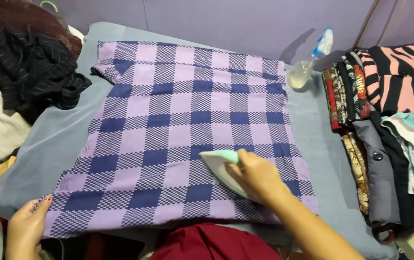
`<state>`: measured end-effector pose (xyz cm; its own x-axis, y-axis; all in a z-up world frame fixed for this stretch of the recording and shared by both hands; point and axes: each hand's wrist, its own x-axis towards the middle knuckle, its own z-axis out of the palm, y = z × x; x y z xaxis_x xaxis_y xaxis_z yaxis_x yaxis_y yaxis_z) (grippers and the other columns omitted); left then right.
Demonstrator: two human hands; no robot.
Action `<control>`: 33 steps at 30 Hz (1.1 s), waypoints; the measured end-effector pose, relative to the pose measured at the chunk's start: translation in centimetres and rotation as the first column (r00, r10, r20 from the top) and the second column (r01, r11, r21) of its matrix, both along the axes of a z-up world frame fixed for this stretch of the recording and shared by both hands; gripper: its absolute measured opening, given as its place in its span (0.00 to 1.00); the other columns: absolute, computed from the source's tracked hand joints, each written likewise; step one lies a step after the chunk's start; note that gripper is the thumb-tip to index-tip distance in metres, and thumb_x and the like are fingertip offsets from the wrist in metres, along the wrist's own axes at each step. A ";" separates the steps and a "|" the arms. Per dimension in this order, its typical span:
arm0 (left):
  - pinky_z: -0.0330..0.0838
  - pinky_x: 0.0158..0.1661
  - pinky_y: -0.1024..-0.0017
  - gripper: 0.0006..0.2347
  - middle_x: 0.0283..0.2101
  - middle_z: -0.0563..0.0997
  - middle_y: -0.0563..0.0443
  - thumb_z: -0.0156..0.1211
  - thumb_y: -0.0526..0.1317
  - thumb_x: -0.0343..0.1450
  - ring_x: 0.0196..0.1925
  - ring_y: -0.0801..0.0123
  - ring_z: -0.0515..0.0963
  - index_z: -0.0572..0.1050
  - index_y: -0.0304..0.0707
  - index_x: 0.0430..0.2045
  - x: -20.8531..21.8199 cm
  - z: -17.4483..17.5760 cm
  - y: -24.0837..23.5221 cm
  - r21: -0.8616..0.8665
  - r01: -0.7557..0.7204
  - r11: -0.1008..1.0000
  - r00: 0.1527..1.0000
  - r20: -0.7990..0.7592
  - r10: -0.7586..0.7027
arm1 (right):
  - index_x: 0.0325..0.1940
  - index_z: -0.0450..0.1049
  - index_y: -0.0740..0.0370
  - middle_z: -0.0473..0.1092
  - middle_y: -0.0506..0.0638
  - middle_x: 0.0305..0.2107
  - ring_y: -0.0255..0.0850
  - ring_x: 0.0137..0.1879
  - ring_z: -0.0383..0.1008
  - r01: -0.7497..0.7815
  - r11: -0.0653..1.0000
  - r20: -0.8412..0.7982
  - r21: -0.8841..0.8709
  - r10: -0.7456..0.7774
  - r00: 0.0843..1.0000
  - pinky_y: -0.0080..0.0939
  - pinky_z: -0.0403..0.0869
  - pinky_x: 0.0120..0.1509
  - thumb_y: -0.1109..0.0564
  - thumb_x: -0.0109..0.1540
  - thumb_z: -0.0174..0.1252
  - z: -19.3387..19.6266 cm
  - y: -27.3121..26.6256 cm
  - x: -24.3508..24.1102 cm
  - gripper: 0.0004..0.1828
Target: Ironing and folding a purple checkered shirt.
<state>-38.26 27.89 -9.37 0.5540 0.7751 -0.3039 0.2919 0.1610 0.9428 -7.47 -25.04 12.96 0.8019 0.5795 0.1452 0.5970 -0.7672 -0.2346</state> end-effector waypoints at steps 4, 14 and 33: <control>0.70 0.36 0.76 0.10 0.36 0.82 0.51 0.59 0.39 0.79 0.33 0.76 0.77 0.78 0.26 0.40 -1.1 -2.0 1.9 -0.002 0.005 1.000 1.000 -0.020 -0.005 | 0.40 0.68 0.60 0.77 0.61 0.32 0.62 0.38 0.78 0.286 0.957 0.047 -0.040 -0.285 0.958 0.62 0.75 0.39 0.35 0.60 0.58 -1.2 -8.1 6.1 0.25; 0.69 0.40 0.75 0.16 0.32 0.82 0.47 0.63 0.45 0.80 0.36 0.74 0.76 0.81 0.22 0.39 -1.8 -7.9 5.6 0.114 0.109 0.988 0.964 -0.256 -0.077 | 0.50 0.71 0.64 0.75 0.72 0.36 0.70 0.44 0.77 0.674 0.731 0.125 -0.101 -0.663 0.738 0.67 0.74 0.46 0.32 0.66 0.56 -2.6 -20.9 15.2 0.31; 0.66 0.59 0.65 0.14 0.53 0.80 0.45 0.52 0.34 0.78 0.57 0.65 0.77 0.71 0.21 0.57 -2.4 -8.3 8.5 -0.263 0.128 0.956 0.991 0.060 -0.116 | 0.61 0.68 0.76 0.68 0.77 0.55 0.70 0.63 0.68 0.720 0.641 0.141 0.266 -0.764 0.629 0.60 0.67 0.67 0.45 0.66 0.62 -14.3 -31.3 6.7 0.32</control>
